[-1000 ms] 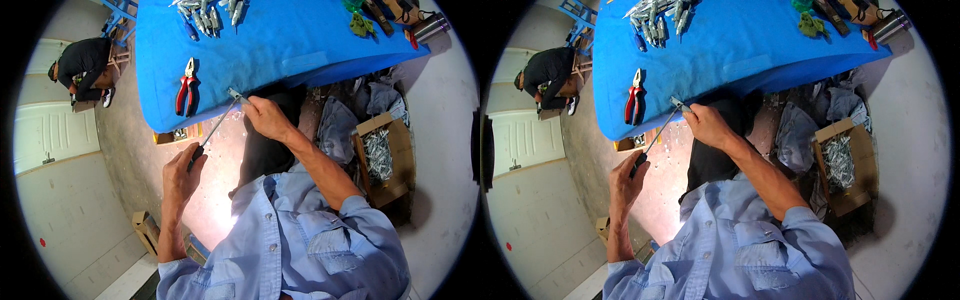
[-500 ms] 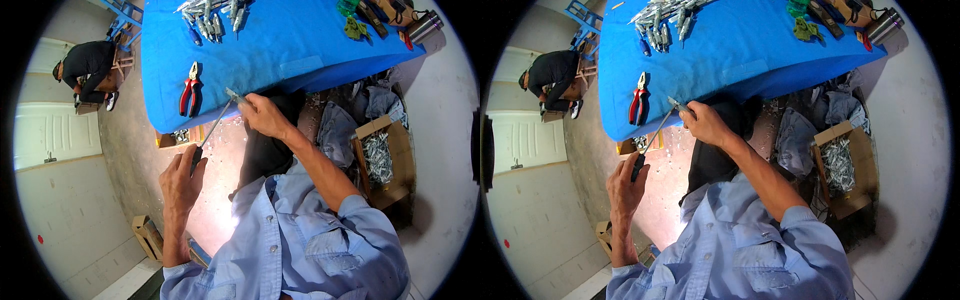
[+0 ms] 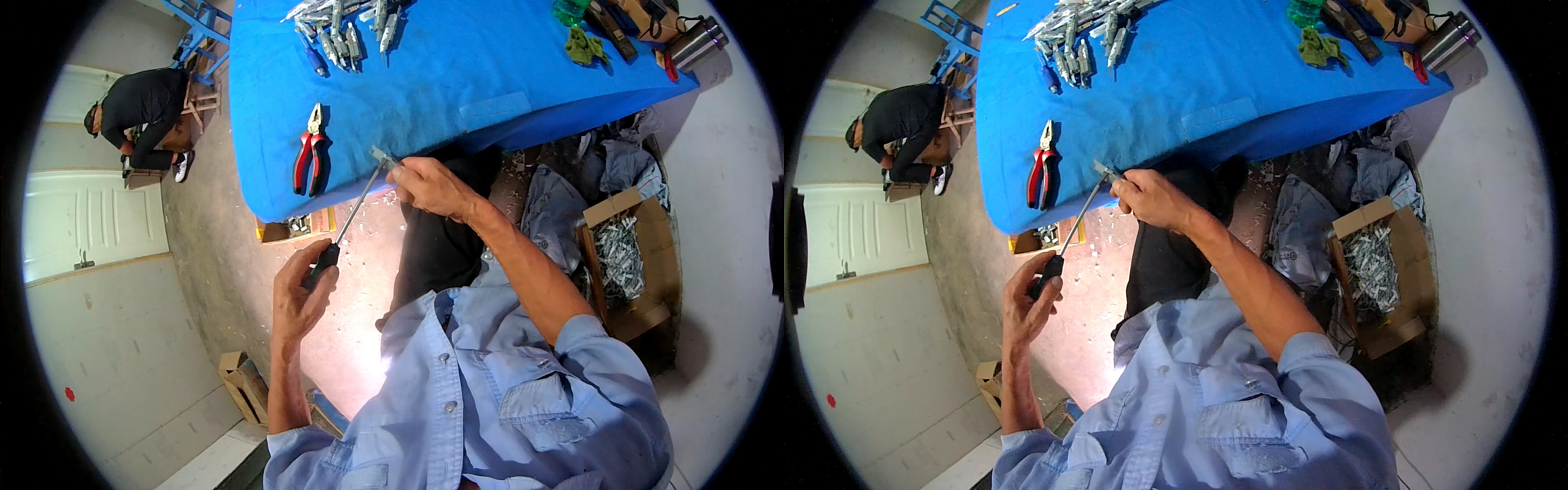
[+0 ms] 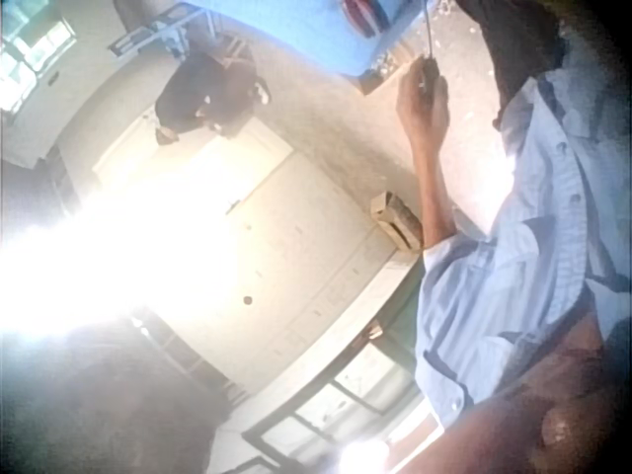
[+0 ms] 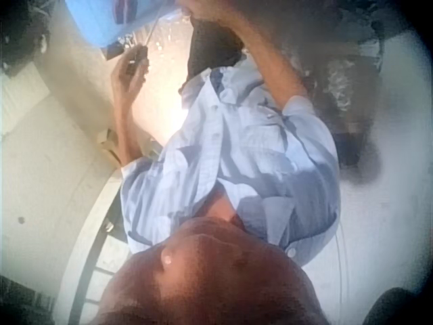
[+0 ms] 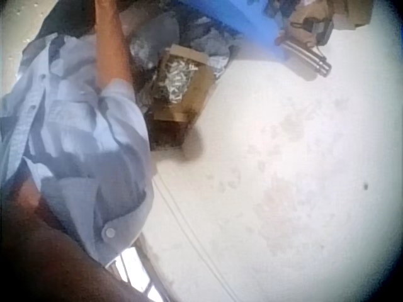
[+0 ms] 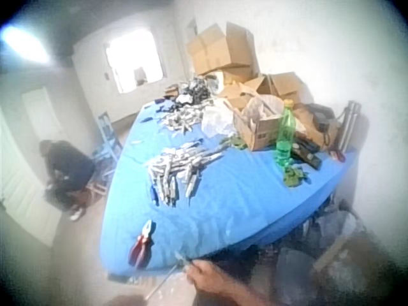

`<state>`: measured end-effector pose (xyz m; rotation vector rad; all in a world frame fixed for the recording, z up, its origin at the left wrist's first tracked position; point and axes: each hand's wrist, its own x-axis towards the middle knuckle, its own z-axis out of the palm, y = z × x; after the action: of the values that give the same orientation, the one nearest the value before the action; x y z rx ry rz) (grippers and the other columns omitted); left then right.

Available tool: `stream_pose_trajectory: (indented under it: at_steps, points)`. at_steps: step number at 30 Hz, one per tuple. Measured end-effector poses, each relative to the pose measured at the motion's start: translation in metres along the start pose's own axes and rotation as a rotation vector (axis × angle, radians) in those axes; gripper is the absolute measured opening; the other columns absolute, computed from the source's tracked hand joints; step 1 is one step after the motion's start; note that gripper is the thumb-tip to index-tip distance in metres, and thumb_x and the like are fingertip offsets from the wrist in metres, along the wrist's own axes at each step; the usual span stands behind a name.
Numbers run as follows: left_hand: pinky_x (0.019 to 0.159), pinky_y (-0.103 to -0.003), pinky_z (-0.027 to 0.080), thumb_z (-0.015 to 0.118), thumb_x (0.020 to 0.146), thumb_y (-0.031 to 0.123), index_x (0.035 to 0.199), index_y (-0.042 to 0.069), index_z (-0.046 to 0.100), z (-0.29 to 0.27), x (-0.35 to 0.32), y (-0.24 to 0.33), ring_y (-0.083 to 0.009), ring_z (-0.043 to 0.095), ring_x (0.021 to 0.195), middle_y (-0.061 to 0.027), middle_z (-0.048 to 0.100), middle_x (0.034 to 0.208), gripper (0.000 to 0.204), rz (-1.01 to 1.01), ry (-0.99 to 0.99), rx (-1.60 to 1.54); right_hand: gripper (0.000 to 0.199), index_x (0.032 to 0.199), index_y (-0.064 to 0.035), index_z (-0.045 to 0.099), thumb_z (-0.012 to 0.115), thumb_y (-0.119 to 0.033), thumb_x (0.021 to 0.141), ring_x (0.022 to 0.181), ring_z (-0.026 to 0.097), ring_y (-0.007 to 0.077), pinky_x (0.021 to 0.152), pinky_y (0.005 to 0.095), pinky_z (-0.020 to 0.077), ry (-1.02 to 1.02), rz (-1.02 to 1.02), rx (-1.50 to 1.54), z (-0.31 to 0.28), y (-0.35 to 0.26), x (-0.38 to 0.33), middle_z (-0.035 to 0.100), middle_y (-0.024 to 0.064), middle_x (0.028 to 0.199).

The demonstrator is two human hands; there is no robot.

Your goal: The person sits on the floor and assembles small electrical components. They use a green cloth to wipe a component, then use a screwdriver to tighten a screw on a cylindrical object. They also use a blue pen-like tool to mark or adjust the component before placing it on the table.

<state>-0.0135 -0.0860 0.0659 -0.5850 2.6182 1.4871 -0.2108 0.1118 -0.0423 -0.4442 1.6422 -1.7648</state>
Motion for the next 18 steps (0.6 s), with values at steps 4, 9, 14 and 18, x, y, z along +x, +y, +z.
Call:
stream_pose_trajectory:
  at_steps: [4,9,14,18]
  points:
    - [0.054,-0.026,0.047,0.068,0.094,0.016,0.128,-0.002,0.063,-0.006,0.004,-0.009,-0.0087,0.06,0.066,-0.0037,0.065,0.085,0.039,-0.068,-0.047,-0.125,0.035,0.077,-0.0008,0.061,0.056,-0.028,0.098,0.061,0.047,0.0088,0.056,0.0291,0.0394,0.035,-0.062,-0.027,0.004,0.002,0.002,0.053,-0.0007,0.066]
    - [0.051,-0.021,0.043,0.072,0.095,0.023,0.128,-0.001,0.064,-0.013,0.004,-0.009,-0.0072,0.058,0.062,-0.0028,0.064,0.082,0.041,-0.02,-0.038,-0.032,0.034,0.073,-0.002,0.056,0.056,-0.026,0.097,0.061,0.043,0.0091,0.055,0.0301,0.0373,0.06,-0.08,-0.048,0.005,0.0,0.001,0.048,-0.0017,0.064]
    - [0.057,-0.023,0.044,0.073,0.095,0.018,0.124,0.0,0.066,-0.01,0.006,0.001,-0.0067,0.057,0.068,-0.0027,0.064,0.082,0.036,0.138,-0.003,0.162,0.035,0.071,-0.0023,0.054,0.057,-0.025,0.097,0.062,0.043,0.0086,0.055,0.0299,0.0367,0.056,-0.08,-0.067,0.003,0.003,0.003,0.047,-0.0018,0.063]
    - [0.06,-0.024,0.045,0.073,0.095,0.017,0.121,0.001,0.067,-0.006,0.009,-0.001,-0.0074,0.057,0.07,-0.0038,0.066,0.086,0.032,0.31,0.057,0.297,0.034,0.072,-0.0021,0.055,0.057,-0.026,0.097,0.062,0.043,0.0084,0.055,0.0298,0.0369,0.051,-0.106,-0.109,0.002,0.011,0.006,0.048,-0.0016,0.065]
